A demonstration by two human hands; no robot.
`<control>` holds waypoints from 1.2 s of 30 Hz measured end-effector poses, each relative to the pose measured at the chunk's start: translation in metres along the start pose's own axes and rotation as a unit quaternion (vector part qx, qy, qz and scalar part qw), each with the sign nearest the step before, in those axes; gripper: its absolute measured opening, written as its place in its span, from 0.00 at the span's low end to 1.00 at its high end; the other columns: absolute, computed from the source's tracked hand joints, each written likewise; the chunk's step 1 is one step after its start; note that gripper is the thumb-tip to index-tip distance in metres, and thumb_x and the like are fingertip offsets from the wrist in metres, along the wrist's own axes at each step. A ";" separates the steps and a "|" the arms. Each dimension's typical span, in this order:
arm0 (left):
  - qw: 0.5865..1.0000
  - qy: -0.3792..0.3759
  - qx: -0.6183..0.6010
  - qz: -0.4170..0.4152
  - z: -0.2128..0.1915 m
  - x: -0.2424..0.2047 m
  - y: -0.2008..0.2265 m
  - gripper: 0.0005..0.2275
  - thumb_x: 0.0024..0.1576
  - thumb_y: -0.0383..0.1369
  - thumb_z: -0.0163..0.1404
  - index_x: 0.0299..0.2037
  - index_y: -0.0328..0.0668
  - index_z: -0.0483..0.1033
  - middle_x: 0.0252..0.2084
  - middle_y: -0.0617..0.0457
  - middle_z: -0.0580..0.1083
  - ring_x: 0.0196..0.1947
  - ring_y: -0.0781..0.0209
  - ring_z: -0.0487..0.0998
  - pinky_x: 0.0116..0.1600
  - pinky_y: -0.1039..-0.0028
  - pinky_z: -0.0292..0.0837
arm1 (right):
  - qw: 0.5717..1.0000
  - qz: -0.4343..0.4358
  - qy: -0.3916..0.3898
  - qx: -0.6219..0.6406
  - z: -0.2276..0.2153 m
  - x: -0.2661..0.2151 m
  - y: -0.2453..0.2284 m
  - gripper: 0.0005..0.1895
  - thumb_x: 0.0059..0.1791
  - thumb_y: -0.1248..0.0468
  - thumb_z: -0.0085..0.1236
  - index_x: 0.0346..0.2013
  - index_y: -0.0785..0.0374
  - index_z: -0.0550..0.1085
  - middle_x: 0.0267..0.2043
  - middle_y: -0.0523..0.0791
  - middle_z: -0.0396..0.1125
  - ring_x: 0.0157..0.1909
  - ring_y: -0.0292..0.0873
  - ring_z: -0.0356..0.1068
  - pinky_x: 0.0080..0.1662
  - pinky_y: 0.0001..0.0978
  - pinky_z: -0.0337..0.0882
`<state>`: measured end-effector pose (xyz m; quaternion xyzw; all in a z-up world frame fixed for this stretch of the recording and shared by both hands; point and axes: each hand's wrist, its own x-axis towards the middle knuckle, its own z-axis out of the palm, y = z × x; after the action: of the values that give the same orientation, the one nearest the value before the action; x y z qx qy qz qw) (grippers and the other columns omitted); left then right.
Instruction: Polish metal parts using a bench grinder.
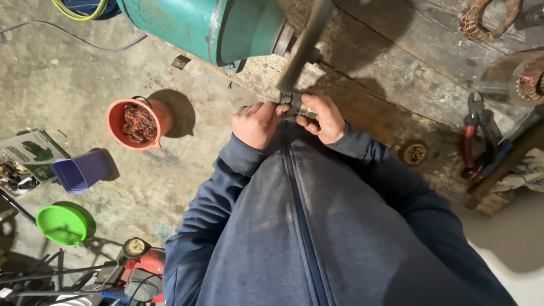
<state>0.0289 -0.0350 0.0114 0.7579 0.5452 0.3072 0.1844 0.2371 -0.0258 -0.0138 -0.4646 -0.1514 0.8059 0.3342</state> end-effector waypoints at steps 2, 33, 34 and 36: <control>1.000 0.003 -0.002 0.003 -0.003 0.002 0.001 0.13 0.60 0.37 0.60 0.28 0.43 0.71 0.23 0.51 0.71 0.23 0.49 0.74 0.28 0.61 0.67 | 1.000 0.004 -0.018 0.009 -0.019 0.008 0.016 0.16 0.56 0.55 0.47 0.45 0.66 0.72 0.32 0.45 0.69 0.23 0.33 0.61 0.20 0.23 0.53; 0.956 0.006 -0.285 -0.071 0.006 -0.012 -0.012 0.06 0.61 0.27 0.56 0.44 0.32 0.78 0.47 0.43 0.76 0.46 0.48 0.79 0.51 0.67 0.75 | 0.753 -0.343 0.075 -0.557 0.000 -0.018 0.002 0.23 0.47 0.50 0.70 0.40 0.64 0.71 0.31 0.52 0.70 0.33 0.53 0.75 0.36 0.43 0.73; 0.956 0.006 -0.285 -0.071 0.005 -0.011 -0.011 0.06 0.61 0.27 0.56 0.44 0.32 0.78 0.47 0.43 0.76 0.46 0.48 0.79 0.51 0.67 0.75 | 0.753 -0.343 0.076 -0.556 -0.001 -0.017 0.003 0.23 0.47 0.50 0.70 0.40 0.64 0.71 0.31 0.52 0.70 0.33 0.53 0.75 0.36 0.43 0.73; 0.955 0.001 -0.288 -0.071 0.005 -0.009 -0.011 0.06 0.61 0.27 0.57 0.44 0.32 0.78 0.46 0.43 0.76 0.45 0.48 0.79 0.51 0.68 0.75 | 0.770 -0.355 0.064 -0.526 -0.003 -0.015 0.004 0.23 0.47 0.52 0.71 0.40 0.66 0.71 0.28 0.51 0.68 0.30 0.49 0.74 0.36 0.40 0.72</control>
<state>0.0223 -0.0398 -0.0011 0.6317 0.4863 0.4380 0.4154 0.2436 -0.0389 -0.0079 -0.5318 -0.6838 0.3928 0.3088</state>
